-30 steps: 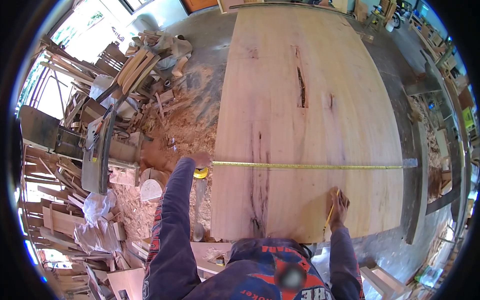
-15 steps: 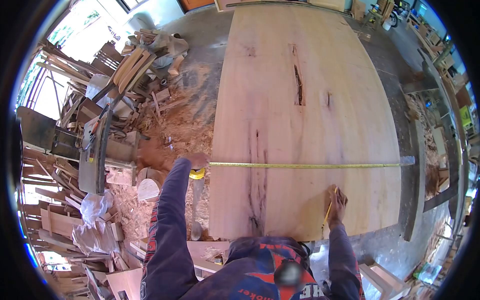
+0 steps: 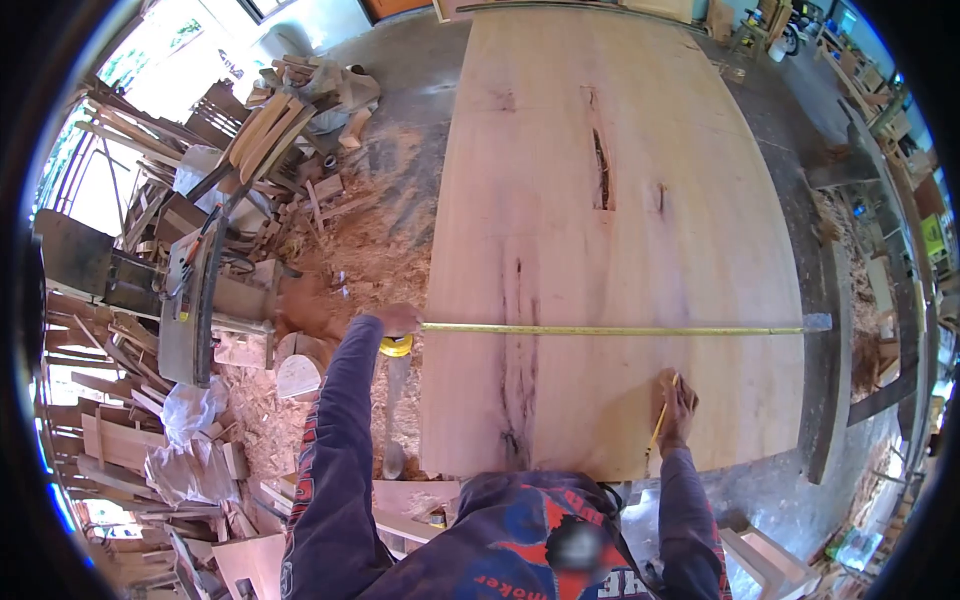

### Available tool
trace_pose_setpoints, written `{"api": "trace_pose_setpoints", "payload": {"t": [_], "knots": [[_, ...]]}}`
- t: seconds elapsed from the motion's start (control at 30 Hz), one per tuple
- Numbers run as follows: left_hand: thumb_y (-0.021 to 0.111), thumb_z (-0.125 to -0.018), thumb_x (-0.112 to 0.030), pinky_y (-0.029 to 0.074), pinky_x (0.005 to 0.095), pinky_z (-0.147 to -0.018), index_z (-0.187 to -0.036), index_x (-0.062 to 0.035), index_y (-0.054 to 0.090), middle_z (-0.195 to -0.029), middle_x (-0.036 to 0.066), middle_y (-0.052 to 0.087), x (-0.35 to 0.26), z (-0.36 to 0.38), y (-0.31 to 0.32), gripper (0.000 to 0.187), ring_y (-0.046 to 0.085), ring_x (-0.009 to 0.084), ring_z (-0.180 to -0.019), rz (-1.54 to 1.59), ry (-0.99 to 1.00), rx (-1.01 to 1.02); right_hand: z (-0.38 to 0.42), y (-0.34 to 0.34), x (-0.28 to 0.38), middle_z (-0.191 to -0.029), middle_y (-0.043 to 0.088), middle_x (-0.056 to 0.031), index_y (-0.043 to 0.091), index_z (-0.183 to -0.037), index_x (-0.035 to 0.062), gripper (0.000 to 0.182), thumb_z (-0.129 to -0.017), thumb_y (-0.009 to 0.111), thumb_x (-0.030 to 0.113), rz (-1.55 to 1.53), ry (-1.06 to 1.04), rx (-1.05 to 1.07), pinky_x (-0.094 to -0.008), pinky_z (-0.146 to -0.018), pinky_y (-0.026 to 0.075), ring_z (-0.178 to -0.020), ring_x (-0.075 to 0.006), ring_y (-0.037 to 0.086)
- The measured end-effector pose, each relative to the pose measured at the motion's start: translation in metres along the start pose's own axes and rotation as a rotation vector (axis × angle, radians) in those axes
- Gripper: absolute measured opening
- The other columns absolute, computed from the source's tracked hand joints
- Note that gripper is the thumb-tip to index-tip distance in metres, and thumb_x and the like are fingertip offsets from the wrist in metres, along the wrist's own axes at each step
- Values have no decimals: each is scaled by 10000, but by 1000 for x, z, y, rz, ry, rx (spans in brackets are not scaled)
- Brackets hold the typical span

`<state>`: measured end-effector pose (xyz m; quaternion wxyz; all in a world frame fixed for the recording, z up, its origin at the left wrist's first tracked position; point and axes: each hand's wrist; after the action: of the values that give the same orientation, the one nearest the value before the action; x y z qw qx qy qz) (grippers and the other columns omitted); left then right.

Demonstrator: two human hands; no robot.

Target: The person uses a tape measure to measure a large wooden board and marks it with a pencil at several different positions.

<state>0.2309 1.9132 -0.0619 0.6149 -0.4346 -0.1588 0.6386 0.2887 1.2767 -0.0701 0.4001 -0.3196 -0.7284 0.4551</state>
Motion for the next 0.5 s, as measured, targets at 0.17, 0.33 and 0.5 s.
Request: {"api": "trace_pose_setpoints", "payload": {"t": [0.17,0.33,0.5], "knots": [[611,-815,-213,493,435,-793,-894,-27,694,-939,200,666,-25,6,-16,219,646,347,-903,243,-170,-3,0,1,3,-1250,608,-114,592,-1149,118,370,-808,573,-24,-17,10,-17,-411,-995,390,-1192,-307,512],[622,-809,-228,492,426,-803,-941,-41,697,-953,203,669,-35,11,-23,241,646,349,-917,171,-199,5,-1,-1,7,-1245,611,-117,597,-1135,116,354,-808,581,-19,-23,27,-19,-401,-998,382,-1198,-298,515],[609,-807,-215,498,420,-781,-940,-69,688,-913,184,674,-10,2,2,213,653,339,-873,227,-194,-56,-1,3,4,-1234,616,-128,594,-1123,109,308,-835,570,4,-21,14,-31,-414,-993,375,-1188,-308,525]]}}
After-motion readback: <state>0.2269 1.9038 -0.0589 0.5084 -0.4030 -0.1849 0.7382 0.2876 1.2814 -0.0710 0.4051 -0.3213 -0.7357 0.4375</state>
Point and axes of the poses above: each hand's wrist, its own z-axis away from the middle knuckle, its own y-axis out of the palm, x = y × z
